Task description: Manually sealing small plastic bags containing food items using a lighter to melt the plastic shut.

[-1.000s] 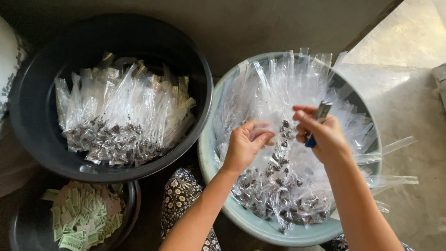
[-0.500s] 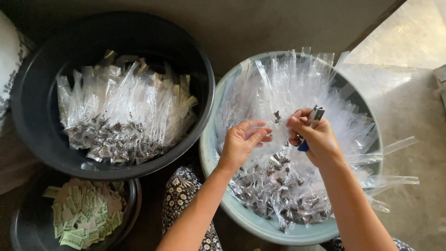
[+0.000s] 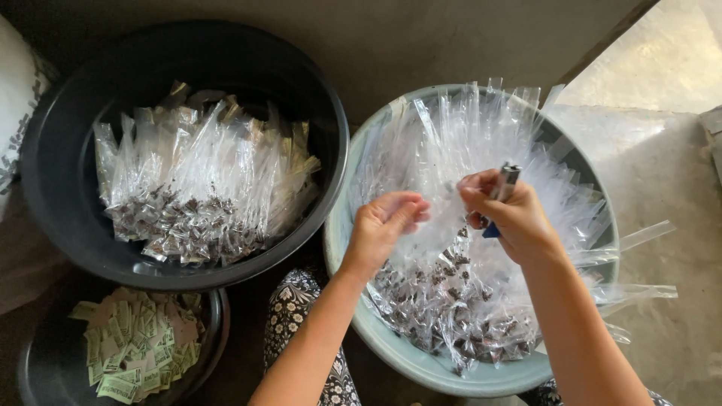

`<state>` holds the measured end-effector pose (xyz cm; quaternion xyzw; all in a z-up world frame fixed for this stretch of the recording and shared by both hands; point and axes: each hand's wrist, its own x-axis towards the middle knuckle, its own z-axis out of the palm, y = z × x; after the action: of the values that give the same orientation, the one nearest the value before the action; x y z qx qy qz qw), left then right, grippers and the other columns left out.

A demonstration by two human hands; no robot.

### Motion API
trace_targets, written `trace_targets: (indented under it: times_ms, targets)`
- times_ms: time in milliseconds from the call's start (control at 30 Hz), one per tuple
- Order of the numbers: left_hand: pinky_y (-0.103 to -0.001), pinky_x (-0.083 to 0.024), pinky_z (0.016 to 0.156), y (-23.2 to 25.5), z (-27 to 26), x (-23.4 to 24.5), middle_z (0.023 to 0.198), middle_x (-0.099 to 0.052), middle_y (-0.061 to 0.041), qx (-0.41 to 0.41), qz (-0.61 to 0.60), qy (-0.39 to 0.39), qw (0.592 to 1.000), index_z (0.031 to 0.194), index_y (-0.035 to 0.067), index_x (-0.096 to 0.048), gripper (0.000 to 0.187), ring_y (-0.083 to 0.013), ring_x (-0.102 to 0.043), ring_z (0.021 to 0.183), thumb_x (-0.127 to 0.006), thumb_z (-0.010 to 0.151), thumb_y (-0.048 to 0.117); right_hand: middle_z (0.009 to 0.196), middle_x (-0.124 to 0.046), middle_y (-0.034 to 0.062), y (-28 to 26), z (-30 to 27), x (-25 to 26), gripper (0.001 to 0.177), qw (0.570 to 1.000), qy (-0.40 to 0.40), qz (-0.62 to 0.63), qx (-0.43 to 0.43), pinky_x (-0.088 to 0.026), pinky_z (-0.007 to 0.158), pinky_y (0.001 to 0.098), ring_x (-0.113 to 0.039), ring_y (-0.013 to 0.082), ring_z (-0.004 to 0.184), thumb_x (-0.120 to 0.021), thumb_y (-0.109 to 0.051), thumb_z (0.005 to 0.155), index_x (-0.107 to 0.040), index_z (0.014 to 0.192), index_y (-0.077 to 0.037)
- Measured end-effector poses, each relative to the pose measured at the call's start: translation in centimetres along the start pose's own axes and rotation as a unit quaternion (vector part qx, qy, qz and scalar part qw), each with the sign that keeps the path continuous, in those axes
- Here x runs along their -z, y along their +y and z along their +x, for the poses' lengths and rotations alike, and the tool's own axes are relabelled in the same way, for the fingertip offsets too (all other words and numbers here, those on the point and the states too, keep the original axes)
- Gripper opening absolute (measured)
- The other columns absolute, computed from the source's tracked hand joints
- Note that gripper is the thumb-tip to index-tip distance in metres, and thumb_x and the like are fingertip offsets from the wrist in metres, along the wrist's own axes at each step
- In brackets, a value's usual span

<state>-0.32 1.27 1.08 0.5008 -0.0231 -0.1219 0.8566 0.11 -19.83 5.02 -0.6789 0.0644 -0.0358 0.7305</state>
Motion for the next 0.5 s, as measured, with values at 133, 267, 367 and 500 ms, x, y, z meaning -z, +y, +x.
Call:
trace_targets:
  times_ms: [133,267,367,500]
  targets:
    - [-0.025,-0.062,0.080,0.4,0.4,1.0,0.113,-0.079,-0.004,-0.030,0.043,0.024,0.998,0.108,0.015,-0.077,0.018,-0.0089,-0.073,0.099,-0.069,0.098,0.027,0.068,-0.057,0.0156,0.0,-0.8,1.1,0.015,1.000,-0.019,-0.003,0.009,-0.052,0.049,0.0343,-0.057,0.0206,0.056,-0.078,0.004,0.087,-0.067,0.096,0.009]
    - [-0.023,-0.060,0.067,-0.4,0.4,0.4,0.087,-0.070,-0.001,-0.095,0.067,0.037,0.993,0.108,0.011,-0.075,0.021,-0.0061,-0.064,0.074,-0.079,0.091,0.023,0.064,-0.063,0.0164,-1.2,-2.0,-0.8,0.024,0.996,-0.069,-0.051,-0.012,-0.051,0.045,0.0325,-0.058,0.0194,0.051,-0.079,0.005,0.080,-0.070,0.102,0.012]
    - [-0.021,-0.056,0.062,-1.3,-0.3,0.1,0.075,-0.066,-0.001,-0.098,0.054,0.025,0.993,0.100,0.008,-0.069,0.031,-0.0059,-0.061,0.065,-0.089,0.080,0.021,0.068,-0.067,0.0152,-1.9,-2.0,-2.4,0.035,0.993,-0.097,-0.065,-0.030,-0.050,0.046,0.0314,-0.057,0.0168,0.053,-0.081,0.005,0.078,-0.071,0.110,0.014]
    - [-0.018,-0.055,0.069,-2.2,0.1,-0.4,0.075,-0.071,0.003,-0.091,0.055,-0.003,0.994,0.089,0.009,-0.066,0.034,-0.0007,-0.064,0.069,-0.094,0.072,0.014,0.063,-0.067,0.0160,-1.9,-0.9,-2.7,0.023,0.986,-0.122,-0.099,-0.050,-0.050,0.045,0.0292,-0.056,0.0160,0.051,-0.082,0.004,0.079,-0.074,0.098,0.015]
